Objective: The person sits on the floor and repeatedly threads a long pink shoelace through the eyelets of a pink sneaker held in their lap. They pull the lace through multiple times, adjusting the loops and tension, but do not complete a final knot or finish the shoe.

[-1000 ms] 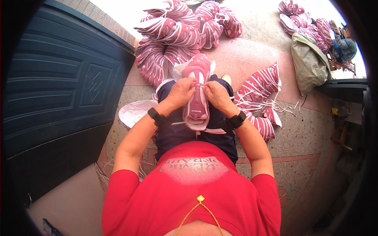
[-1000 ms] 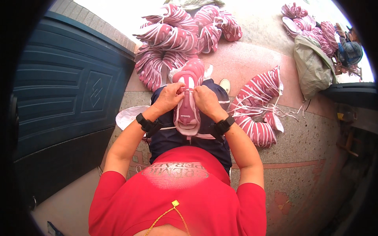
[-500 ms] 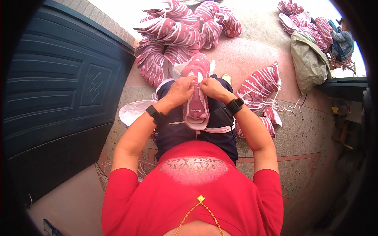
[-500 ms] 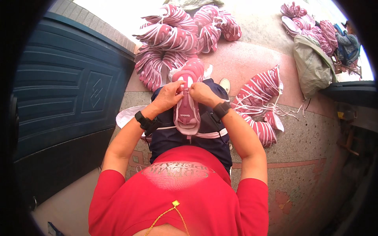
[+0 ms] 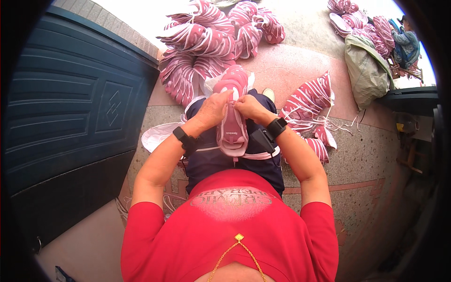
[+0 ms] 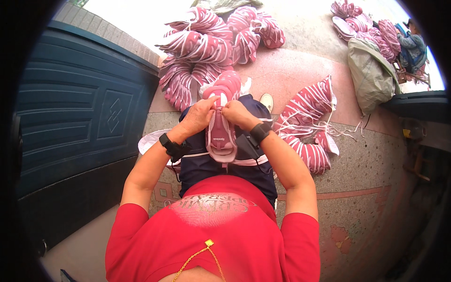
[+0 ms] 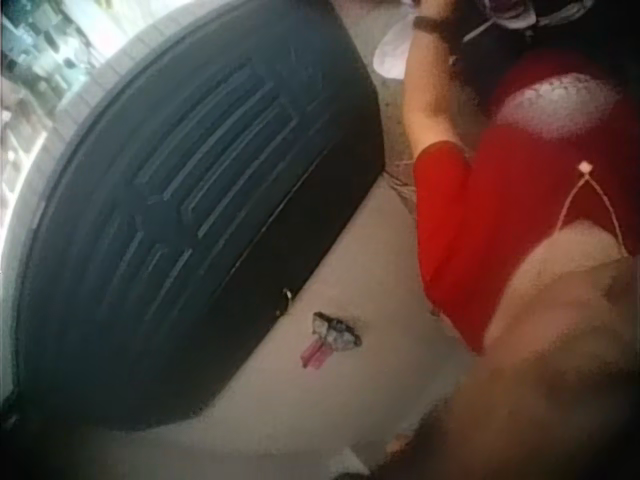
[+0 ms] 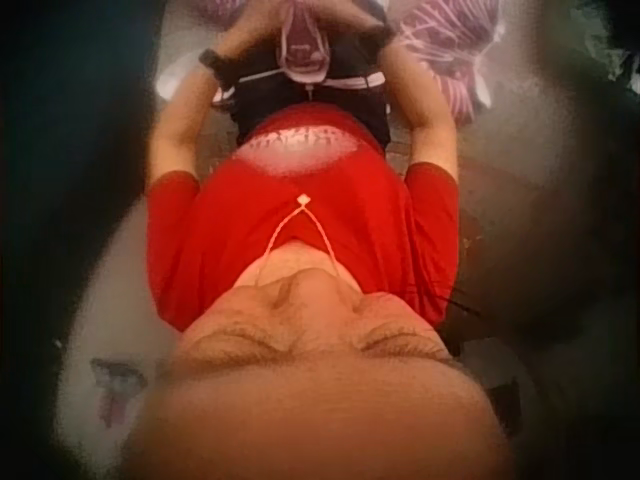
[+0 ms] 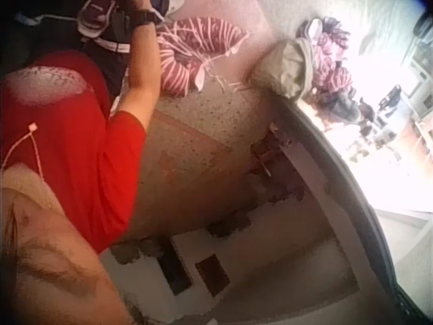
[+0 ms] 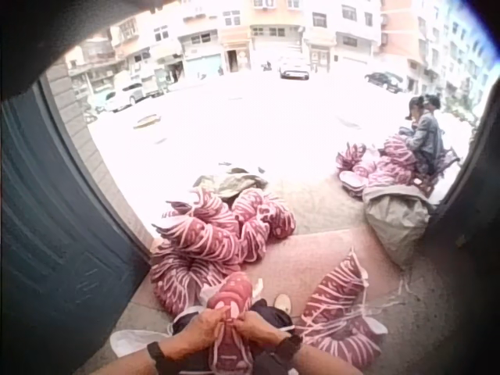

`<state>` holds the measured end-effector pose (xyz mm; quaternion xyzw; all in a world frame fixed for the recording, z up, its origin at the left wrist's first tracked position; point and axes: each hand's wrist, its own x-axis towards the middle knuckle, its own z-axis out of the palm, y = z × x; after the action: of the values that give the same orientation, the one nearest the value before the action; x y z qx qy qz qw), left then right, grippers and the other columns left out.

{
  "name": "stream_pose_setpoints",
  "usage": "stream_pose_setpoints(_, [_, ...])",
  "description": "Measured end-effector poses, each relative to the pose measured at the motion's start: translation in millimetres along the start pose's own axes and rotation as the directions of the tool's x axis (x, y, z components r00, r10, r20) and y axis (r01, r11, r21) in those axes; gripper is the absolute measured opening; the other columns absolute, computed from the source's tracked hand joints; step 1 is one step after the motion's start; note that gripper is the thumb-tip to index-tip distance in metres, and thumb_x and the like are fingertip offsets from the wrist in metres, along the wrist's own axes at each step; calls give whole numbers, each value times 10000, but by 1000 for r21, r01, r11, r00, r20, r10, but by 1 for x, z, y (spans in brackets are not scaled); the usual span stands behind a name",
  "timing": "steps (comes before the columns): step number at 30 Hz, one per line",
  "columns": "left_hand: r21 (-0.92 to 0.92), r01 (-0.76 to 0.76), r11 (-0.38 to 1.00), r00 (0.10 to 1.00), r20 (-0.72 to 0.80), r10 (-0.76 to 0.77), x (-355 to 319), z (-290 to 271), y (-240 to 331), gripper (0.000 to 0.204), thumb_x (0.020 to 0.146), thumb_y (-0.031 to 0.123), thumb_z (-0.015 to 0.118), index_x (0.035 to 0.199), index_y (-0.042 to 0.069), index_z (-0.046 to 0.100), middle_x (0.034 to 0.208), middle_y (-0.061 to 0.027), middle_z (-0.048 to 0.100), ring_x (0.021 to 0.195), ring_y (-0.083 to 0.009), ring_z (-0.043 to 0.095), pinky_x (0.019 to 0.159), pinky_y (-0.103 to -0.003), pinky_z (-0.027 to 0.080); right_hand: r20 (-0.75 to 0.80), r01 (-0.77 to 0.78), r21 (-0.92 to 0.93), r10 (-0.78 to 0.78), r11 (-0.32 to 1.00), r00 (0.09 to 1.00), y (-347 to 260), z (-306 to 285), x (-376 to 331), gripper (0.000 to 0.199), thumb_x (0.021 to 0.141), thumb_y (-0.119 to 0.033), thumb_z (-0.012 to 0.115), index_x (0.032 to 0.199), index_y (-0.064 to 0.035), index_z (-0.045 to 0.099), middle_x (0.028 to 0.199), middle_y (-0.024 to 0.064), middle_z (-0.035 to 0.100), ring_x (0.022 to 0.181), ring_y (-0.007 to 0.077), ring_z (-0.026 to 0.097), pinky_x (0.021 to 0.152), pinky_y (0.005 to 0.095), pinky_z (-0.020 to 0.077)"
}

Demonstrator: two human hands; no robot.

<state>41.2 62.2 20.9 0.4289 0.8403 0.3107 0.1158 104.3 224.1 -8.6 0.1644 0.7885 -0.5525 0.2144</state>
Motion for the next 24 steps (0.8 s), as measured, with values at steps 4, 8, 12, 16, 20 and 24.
stream_pose_setpoints(4, [-30, -21, 999, 1000, -15, 20, 1, 2, -4, 417, 771, -28, 540, 1184, 25, 525, 859, -187, 621, 825, -352, 607, 747, -411, 477, -113, 148, -3, -148, 989, 983, 8, 0, -5, 279, 824, -194, 498, 760, 52, 613, 712, 262, 596, 691, 365, 603, 660, 445, 471])
stream_pose_setpoints(8, [-58, 11, 998, 1000, 4, -11, 1, 3, -5, 411, 776, -25, 547, 1184, 21, 524, 858, -184, 626, 817, -353, 611, 744, -409, 480, -210, 187, -199, -229, 962, 951, 11, 3, -9, 287, 829, -205, 491, 780, 47, 617, 766, 290, 601, 798, 435, 601, 727, 484, 472])
stream_pose_setpoints(12, [-49, 12, 999, 1000, 9, -12, 1, 5, -6, 413, 776, -24, 550, 1187, 15, 520, 858, -179, 629, 817, -354, 610, 745, -409, 480, -247, 194, -265, -261, 945, 933, 9, 6, -10, 285, 835, -213, 501, 802, 45, 619, 781, 287, 607, 804, 428, 608, 726, 485, 476])
stream_pose_setpoints(16, [-52, 0, 999, 1000, 4, 0, 0, 5, -6, 417, 779, -24, 549, 1193, 12, 515, 858, -175, 630, 818, -355, 610, 746, -412, 479, -277, 142, -382, -260, 913, 925, 5, 14, -8, 278, 834, -213, 513, 806, 39, 625, 774, 268, 621, 798, 405, 625, 714, 474, 484])
stream_pose_setpoints(20, [-34, 22, 999, 1000, 17, -21, -1, 3, -6, 413, 786, -25, 544, 1197, 9, 513, 856, -174, 634, 826, -355, 610, 752, -414, 478, -176, 86, -128, -108, 988, 978, 6, 15, -2, 274, 865, -206, 535, 798, 40, 635, 687, 152, 630, 677, 272, 622, 640, 381, 489])
stream_pose_setpoints(24, [-128, 31, 991, 999, 17, -29, 0, -1, -8, 410, 796, -25, 538, 1204, 9, 509, 859, -177, 639, 838, -356, 611, 764, -413, 476, -4, 19, 331, -19, 944, 1000, 15, 6, -3, 213, 876, -166, 596, 846, 36, 660, 675, 17, 606, 667, 107, 583, 607, 262, 475])
